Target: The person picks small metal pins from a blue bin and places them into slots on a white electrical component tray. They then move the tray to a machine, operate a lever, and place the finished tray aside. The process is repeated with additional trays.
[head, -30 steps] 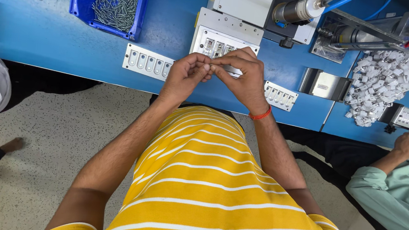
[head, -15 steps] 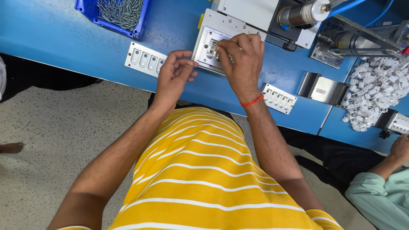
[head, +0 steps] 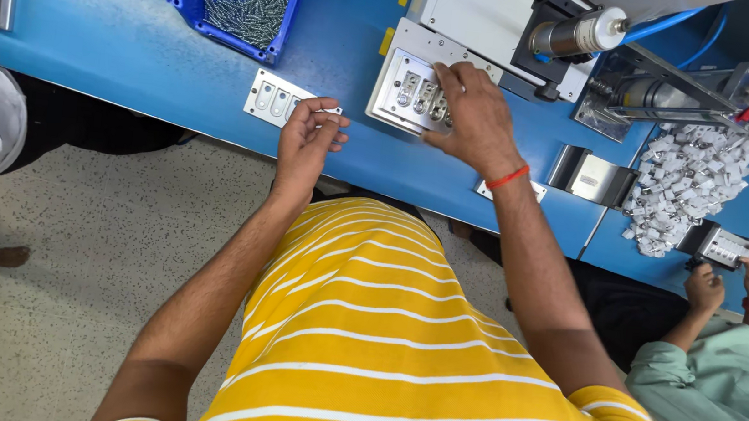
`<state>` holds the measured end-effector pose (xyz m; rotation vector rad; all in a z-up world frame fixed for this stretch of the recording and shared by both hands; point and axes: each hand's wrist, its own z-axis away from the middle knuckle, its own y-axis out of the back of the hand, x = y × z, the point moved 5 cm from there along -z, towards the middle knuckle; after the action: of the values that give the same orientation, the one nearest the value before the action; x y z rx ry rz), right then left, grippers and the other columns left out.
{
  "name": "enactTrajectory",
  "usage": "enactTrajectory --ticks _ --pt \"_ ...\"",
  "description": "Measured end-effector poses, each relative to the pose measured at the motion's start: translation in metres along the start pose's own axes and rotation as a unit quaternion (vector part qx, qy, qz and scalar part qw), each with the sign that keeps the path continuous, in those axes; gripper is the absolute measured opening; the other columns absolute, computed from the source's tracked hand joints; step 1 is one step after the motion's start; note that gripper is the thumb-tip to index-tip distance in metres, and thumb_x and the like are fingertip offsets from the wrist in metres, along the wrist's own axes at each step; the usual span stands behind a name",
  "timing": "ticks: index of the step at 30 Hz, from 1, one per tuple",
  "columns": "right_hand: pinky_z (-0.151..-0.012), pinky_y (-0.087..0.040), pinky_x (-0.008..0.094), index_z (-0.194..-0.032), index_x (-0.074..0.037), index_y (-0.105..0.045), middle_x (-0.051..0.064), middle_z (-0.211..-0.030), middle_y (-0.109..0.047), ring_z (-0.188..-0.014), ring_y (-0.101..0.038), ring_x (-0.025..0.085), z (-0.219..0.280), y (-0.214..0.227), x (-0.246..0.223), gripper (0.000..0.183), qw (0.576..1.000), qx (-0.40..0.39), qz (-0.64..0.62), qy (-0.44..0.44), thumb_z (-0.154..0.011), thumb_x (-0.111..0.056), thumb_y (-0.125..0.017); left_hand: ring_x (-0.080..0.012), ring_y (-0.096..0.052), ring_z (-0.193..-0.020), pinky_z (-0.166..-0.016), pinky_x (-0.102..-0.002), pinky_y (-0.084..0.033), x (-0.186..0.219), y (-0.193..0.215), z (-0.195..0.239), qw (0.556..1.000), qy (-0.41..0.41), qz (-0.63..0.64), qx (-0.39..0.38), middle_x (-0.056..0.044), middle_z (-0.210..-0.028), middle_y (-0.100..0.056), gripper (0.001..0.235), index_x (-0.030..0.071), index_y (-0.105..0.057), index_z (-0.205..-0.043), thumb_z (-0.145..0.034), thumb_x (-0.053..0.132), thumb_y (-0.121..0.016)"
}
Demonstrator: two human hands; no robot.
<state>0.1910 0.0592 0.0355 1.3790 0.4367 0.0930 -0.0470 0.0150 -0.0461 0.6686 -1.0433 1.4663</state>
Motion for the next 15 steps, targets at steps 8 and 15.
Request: enactTrajectory --ticks 8,15 --pt "-0.091 -0.054 0.043 -0.128 0.000 -0.066 0.014 -0.117 -0.063 -0.109 -0.063 0.033 -0.022 0.030 -0.014 0.079 0.996 0.037 -0.067 0.036 -0.061 -0.034 -0.089 -0.0111 -0.065 -0.087 -0.078 -0.025 -0.054 -0.029 0.039 0.018 0.997 -0.006 0.051 0.059 -0.007 -0.105 -0.071 0.023 0.004 -0.058 -0.126 -0.104 0.008 -0.056" --pt "-0.093 -0.052 0.044 -0.126 0.003 -0.065 0.018 -0.117 -0.061 -0.111 -0.060 0.037 -0.165 -0.039 -0.102 0.086 0.982 0.128 -0.101 0.098 -0.055 -0.034 -0.095 -0.0117 -0.065 -0.088 -0.078 -0.026 -0.053 -0.043 0.065 0.037 0.993 -0.009 0.078 0.093 -0.007 -0.106 -0.070 0.025 0.004 -0.057 -0.126 -0.102 0.008 -0.055"
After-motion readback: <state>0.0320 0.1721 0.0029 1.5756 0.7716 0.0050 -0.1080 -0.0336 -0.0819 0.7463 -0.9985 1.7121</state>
